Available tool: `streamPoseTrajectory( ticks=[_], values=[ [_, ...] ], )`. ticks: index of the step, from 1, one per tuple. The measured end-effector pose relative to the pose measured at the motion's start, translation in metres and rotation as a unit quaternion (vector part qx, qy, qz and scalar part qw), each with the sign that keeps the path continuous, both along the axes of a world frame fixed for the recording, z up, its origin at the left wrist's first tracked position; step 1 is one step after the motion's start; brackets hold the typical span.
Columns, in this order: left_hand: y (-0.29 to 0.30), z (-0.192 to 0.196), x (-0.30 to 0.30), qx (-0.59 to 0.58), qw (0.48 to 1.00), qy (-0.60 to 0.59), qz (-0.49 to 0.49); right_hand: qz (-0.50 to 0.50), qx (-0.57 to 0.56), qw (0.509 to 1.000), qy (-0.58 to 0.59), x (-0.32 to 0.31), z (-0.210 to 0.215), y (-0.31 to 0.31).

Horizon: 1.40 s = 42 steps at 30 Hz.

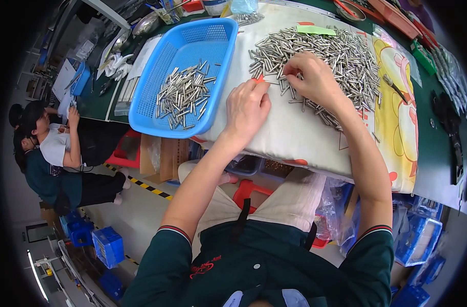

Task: Sorting and inspecting small metal pins at a manufacturing workbench.

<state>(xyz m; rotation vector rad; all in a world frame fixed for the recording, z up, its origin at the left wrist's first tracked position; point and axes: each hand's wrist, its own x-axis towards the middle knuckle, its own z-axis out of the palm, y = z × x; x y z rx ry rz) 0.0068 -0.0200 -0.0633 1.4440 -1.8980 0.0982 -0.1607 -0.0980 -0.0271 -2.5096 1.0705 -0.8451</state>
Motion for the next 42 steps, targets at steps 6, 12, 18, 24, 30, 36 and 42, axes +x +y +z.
streamPoseTrajectory(
  ticks=[6, 12, 18, 24, 30, 36, 42],
  values=[
    [-0.017, 0.008, 0.002, 0.066, 0.998, 0.019, 0.015, 0.045, -0.098, 0.988, 0.11, 0.002, -0.009, 0.008],
    [-0.018, 0.008, 0.012, 0.034, 0.993, -0.049, -0.102, 0.057, -0.107, 0.988, 0.096, -0.001, -0.011, 0.004],
    [-0.006, 0.017, 0.011, 0.067, 0.989, -0.062, -0.116, 0.068, -0.095, 0.987, 0.107, -0.003, -0.011, 0.002],
    [-0.014, 0.012, 0.008, 0.056, 0.991, -0.068, -0.099, 0.063, -0.143, 0.98, 0.126, 0.006, -0.013, 0.003],
    [-0.011, 0.015, 0.008, 0.069, 0.99, -0.074, -0.095, 0.064, -0.18, 0.969, 0.156, 0.011, -0.013, 0.009],
    [-0.005, 0.016, 0.004, 0.061, 0.991, -0.075, -0.089, 0.079, -0.174, 0.972, 0.135, 0.011, -0.017, 0.003],
    [-0.005, 0.016, -0.002, 0.08, 0.992, -0.084, -0.048, 0.08, -0.155, 0.983, 0.063, 0.009, -0.026, -0.002]
  ],
)
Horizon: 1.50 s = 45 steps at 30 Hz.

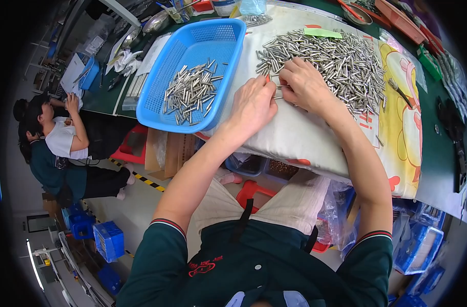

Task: Sorting and inspecting small metal pins at a manufacturing workbench.

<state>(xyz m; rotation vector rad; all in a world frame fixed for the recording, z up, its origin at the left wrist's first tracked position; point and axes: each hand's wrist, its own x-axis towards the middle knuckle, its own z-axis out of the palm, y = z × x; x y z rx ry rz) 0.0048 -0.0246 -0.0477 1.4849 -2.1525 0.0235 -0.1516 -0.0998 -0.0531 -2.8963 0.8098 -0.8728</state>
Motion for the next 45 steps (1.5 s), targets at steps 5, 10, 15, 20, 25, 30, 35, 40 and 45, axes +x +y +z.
streamPoseTrajectory(
  ticks=[5, 10, 15, 20, 25, 30, 35, 40, 45],
  values=[
    [0.003, 0.008, 0.0, 0.005, 0.999, -0.052, 0.012, 0.01, 0.04, 0.999, -0.028, 0.002, 0.009, 0.0],
    [0.002, 0.005, -0.002, -0.01, 0.993, -0.114, -0.003, -0.009, 0.147, 0.989, 0.007, -0.003, 0.029, 0.013],
    [0.0, -0.005, -0.009, -0.062, 0.985, -0.16, -0.023, -0.055, 0.14, 0.987, 0.051, 0.0, 0.022, 0.031],
    [0.005, -0.001, -0.01, -0.062, 0.988, -0.139, -0.01, -0.05, 0.072, 0.993, 0.078, 0.002, 0.026, 0.034],
    [0.004, 0.003, -0.014, -0.038, 0.98, -0.195, 0.026, -0.071, -0.016, 0.991, 0.114, 0.005, 0.02, 0.038],
    [0.003, -0.003, -0.016, -0.02, 0.974, -0.22, 0.045, -0.088, -0.02, 0.984, 0.152, 0.011, 0.03, 0.044],
    [0.0, -0.003, -0.012, -0.018, 0.976, -0.213, 0.033, -0.084, -0.022, 0.986, 0.141, 0.008, 0.022, 0.038],
    [-0.017, 0.001, -0.005, -0.146, 0.978, 0.151, -0.012, -0.078, 0.117, 0.989, -0.045, -0.001, 0.03, 0.027],
    [-0.043, -0.004, -0.017, -0.03, 0.885, 0.458, -0.077, -0.057, 0.093, 0.956, -0.271, -0.006, 0.016, 0.009]
  ],
)
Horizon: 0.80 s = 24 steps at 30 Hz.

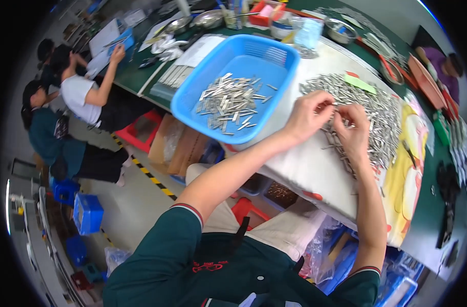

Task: Sorting and inspecting small metal pins at a manufacturing workbench.

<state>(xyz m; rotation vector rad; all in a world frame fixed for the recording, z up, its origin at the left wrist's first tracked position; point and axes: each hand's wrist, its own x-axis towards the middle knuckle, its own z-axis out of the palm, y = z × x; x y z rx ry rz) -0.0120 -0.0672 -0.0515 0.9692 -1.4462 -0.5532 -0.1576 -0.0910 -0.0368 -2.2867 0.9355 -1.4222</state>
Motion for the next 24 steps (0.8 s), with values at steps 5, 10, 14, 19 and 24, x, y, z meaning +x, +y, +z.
streamPoseTrajectory(
  ticks=[5, 10, 14, 19, 24],
  values=[
    [-0.003, -0.008, -0.006, 0.011, 0.997, 0.059, -0.041, -0.028, -0.034, 0.998, -0.037, -0.001, -0.01, -0.002],
    [0.004, -0.01, -0.004, 0.012, 0.999, 0.009, -0.05, -0.022, -0.077, 0.997, -0.022, -0.003, -0.006, 0.001],
    [0.003, -0.01, -0.005, -0.007, 0.999, 0.019, -0.028, -0.022, -0.08, 0.996, -0.02, -0.003, -0.008, 0.002],
    [0.006, -0.011, -0.004, -0.006, 1.0, 0.01, -0.018, -0.023, -0.082, 0.996, -0.022, 0.0, -0.007, 0.005],
    [0.006, -0.012, -0.004, -0.017, 1.0, 0.0, -0.01, -0.02, -0.08, 0.996, -0.024, -0.002, -0.007, 0.007]
  ],
)
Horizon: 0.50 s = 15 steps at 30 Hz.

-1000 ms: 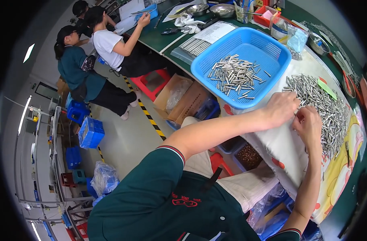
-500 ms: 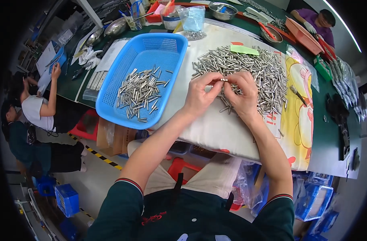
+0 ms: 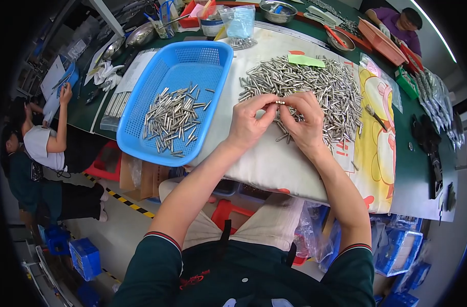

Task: Sorting and inspecting small metal pins at a manufacturing workbench.

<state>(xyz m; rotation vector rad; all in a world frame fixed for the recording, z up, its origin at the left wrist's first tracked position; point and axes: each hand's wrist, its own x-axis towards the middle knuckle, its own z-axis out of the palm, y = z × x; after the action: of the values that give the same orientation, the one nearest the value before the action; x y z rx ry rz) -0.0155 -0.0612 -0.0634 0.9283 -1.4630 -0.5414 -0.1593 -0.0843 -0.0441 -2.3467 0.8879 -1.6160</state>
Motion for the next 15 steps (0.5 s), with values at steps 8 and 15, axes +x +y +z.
streamPoseTrajectory(
  ticks=[8, 15],
  values=[
    [0.0, 0.0018, 0.0009, -0.017, 1.0, -0.009, 0.002, -0.008, 0.004, 1.0, 0.0, 0.0, -0.0008, 0.001],
    [-0.0002, -0.0021, -0.0001, 0.017, 0.997, 0.056, -0.045, -0.012, 0.008, 1.0, -0.006, 0.0004, 0.0003, 0.0023]
  ],
)
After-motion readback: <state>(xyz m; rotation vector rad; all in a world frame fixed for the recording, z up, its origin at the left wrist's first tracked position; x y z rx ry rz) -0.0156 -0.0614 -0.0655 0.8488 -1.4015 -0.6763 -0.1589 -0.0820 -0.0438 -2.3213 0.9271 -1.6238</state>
